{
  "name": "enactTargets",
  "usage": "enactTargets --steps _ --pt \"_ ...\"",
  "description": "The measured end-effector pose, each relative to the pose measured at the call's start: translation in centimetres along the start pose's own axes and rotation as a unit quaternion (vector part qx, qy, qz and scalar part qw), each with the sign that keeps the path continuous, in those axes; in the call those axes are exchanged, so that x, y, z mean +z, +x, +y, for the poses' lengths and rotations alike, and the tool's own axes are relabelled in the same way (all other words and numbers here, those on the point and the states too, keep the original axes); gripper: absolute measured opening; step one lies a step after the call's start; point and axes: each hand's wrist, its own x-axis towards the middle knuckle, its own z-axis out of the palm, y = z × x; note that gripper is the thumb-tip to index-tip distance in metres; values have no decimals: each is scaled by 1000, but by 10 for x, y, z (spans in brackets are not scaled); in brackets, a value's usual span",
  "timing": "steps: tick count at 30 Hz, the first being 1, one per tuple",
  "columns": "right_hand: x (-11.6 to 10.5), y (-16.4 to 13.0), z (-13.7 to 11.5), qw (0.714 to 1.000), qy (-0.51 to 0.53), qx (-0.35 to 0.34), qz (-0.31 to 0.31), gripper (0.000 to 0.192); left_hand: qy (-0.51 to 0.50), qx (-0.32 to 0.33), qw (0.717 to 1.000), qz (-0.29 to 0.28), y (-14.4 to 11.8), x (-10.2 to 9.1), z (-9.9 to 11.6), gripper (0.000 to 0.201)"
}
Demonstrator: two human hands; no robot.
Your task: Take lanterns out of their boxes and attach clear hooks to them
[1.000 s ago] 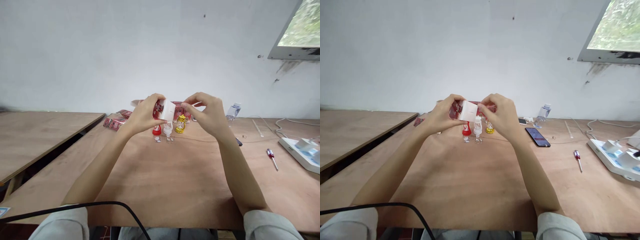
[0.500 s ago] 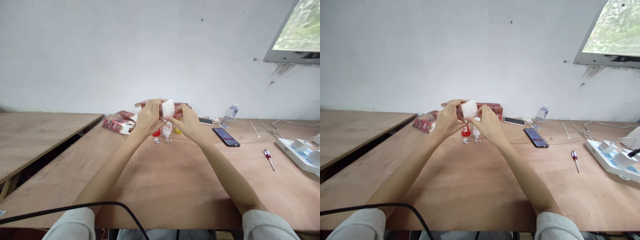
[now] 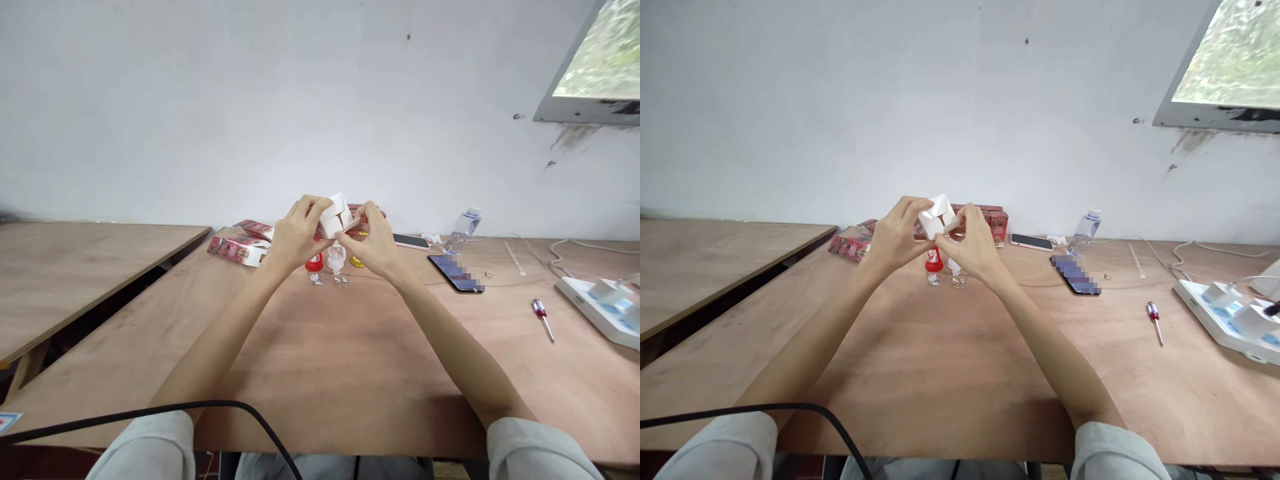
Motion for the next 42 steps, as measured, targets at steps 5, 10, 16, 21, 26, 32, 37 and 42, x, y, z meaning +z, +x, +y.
enactTargets --steps 5,10,16,21,26,32,37,42 --pt "-4 -1 0 996 -49 -78 -18 19 11 13 1000 6 1 -5 -7 45" --pt "-15 -2 -4 950 -249 -168 -84 28 25 46 999 -6 1 -8 -11 37" --pt "-18 -1 -2 880 -421 -213 -54 21 14 82 995 -47 2 -9 -11 29" --pt "-20 3 4 873 -429 -230 -16 12 -29 101 992 -65 4 -11 -9 24" --pt "-26 4 7 877 -415 -241 11 24 -60 95 993 -44 5 -15 -10 29" --pt "-26 3 3 901 -328 -286 10 17 -105 46 993 -35 2 -14 -14 43" --pt "-32 4 -1 910 -261 -317 -56 14 -73 41 996 -36 0 -14 -18 50" --pt "-32 2 0 905 -286 -306 -78 14 11 67 997 -34 0 -13 -22 54"
